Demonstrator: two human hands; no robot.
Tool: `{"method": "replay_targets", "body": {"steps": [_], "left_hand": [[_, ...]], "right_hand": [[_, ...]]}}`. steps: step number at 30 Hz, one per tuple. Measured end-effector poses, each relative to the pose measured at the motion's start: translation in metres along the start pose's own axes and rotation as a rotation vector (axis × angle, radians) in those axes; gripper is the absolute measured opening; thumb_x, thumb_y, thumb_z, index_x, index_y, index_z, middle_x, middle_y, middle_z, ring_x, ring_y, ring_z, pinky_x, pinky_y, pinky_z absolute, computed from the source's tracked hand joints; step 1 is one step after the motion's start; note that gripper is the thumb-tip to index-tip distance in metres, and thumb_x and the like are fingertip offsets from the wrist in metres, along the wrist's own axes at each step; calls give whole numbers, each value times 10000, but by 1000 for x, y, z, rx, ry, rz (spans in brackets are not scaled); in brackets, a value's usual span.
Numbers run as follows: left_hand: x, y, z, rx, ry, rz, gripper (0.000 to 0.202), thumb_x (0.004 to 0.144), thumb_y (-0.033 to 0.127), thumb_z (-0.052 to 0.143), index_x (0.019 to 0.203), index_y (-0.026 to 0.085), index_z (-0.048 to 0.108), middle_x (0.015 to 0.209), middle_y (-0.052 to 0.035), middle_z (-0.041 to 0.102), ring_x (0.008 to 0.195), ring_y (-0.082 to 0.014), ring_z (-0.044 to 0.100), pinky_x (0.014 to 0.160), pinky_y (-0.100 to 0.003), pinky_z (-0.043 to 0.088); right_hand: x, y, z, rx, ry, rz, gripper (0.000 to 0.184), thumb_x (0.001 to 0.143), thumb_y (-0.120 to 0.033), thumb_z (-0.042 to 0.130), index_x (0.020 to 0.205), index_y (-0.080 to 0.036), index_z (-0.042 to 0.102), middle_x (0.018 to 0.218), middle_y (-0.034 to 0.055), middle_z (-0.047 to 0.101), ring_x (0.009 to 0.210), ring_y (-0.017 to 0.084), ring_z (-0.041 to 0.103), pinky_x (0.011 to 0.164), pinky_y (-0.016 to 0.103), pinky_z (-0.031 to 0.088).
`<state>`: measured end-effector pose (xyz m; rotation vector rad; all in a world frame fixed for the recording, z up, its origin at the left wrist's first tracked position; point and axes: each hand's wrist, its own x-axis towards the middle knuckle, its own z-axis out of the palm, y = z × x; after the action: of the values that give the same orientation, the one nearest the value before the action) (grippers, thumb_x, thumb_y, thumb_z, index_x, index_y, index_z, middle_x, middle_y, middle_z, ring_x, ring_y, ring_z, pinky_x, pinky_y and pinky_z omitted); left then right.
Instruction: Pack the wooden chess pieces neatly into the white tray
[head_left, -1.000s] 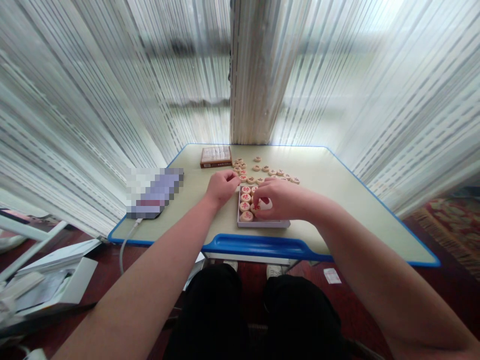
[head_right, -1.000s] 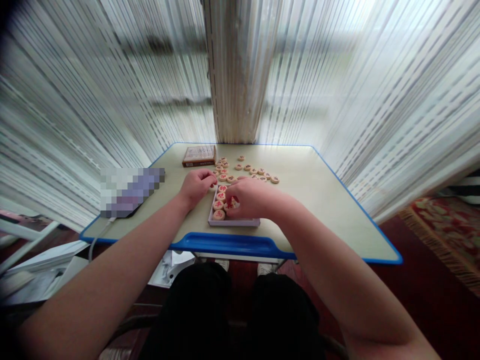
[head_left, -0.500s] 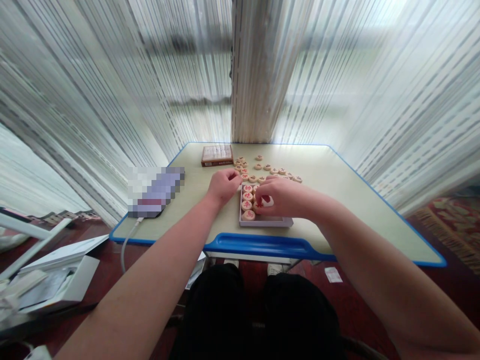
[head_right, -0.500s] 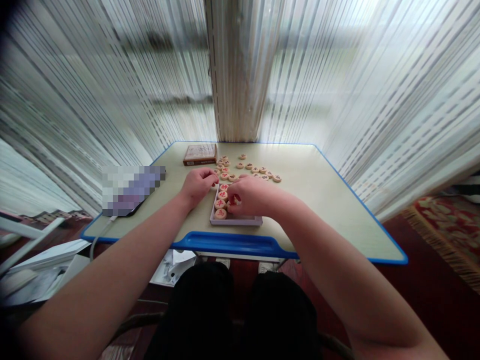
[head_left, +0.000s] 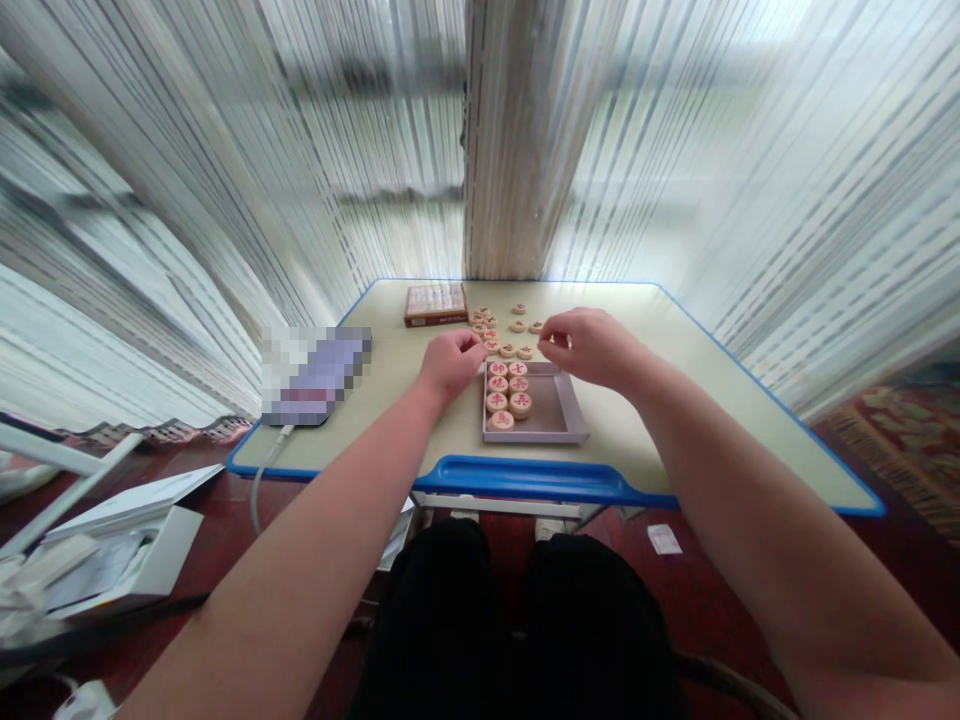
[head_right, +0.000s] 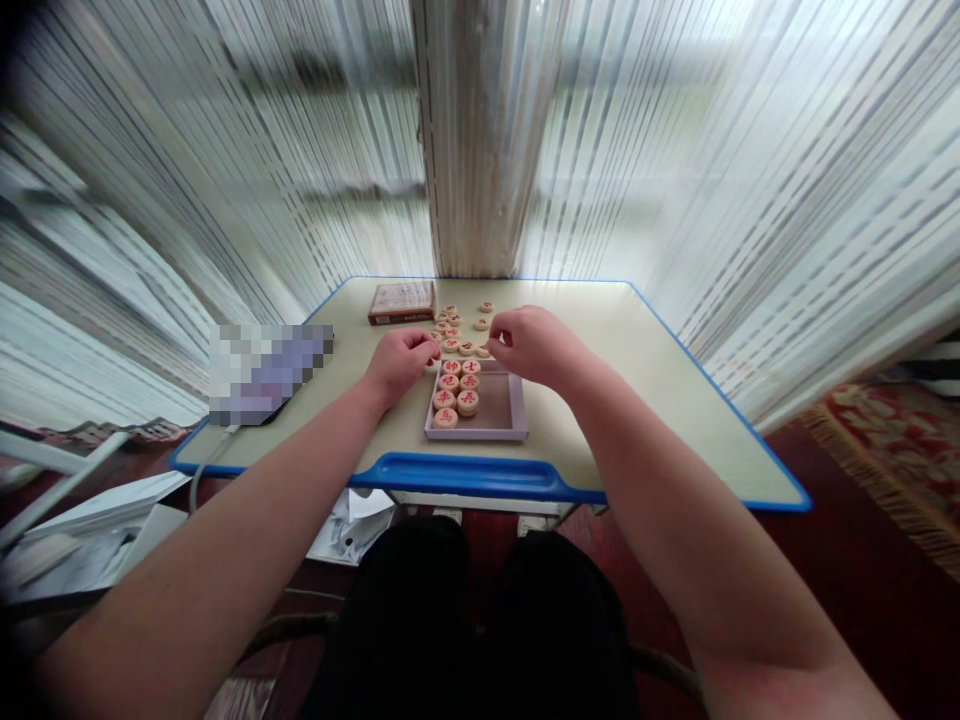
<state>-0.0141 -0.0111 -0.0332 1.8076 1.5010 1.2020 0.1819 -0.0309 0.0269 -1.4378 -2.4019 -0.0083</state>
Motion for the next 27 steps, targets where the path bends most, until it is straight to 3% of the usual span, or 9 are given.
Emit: {"method": "replay_targets", "body": {"steps": [4, 8, 14, 21, 24, 27], "left_hand": [[1, -1, 1, 4, -2, -5, 152, 648, 243, 494, 567, 159, 590, 535, 13, 553, 578, -130, 503, 566, -251, 369], [1, -2, 2, 3, -17, -1, 148, 654, 244, 500, 587, 160, 602, 570, 5, 582, 594, -135, 516, 591, -256, 389], [3, -4, 2, 54, -69, 26, 160, 681, 208, 492, 665, 159, 644, 672, -21, 640, 693, -163, 567, 706, -283, 440], [8, -7, 6, 34, -150, 95, 296, 770, 169, 436, 911, 165, 697, 1095, -65, 673, 1097, -185, 559, 1015, -303, 374], [9, -8, 7, 38, -214, 82, 322, 793, 173, 420, 956, 152, 697, 1131, -73, 666, 1122, -189, 556, 1034, -305, 365], [8, -9, 6, 75, -190, 64, 326, 790, 151, 410, 932, 143, 703, 1064, -74, 689, 1045, -190, 594, 981, -307, 415]], "right_hand": [[6, 13, 12, 13, 51, 55, 218, 775, -245, 495, 803, -156, 692, 698, 46, 618, 676, 165, 519, 687, 277, 363], [10, 18, 25, 70, 133, 22, 229, 800, -274, 508, 859, -154, 693, 820, 76, 642, 768, 182, 537, 752, 290, 398], [11, 9, 37, 153, -23, -39, 264, 834, -245, 487, 951, -141, 700, 948, 92, 683, 910, 196, 574, 839, 296, 409], [10, 0, 43, 246, -89, -62, 321, 867, -271, 463, 1073, -159, 682, 1041, 97, 685, 969, 192, 596, 880, 298, 421], [11, 1, 44, 251, -92, -94, 336, 876, -269, 450, 1078, -129, 678, 1043, 119, 683, 978, 204, 593, 891, 312, 418], [12, 1, 45, 222, -85, -89, 328, 879, -267, 446, 1043, -123, 691, 1020, 119, 686, 969, 207, 591, 881, 312, 419]]}}
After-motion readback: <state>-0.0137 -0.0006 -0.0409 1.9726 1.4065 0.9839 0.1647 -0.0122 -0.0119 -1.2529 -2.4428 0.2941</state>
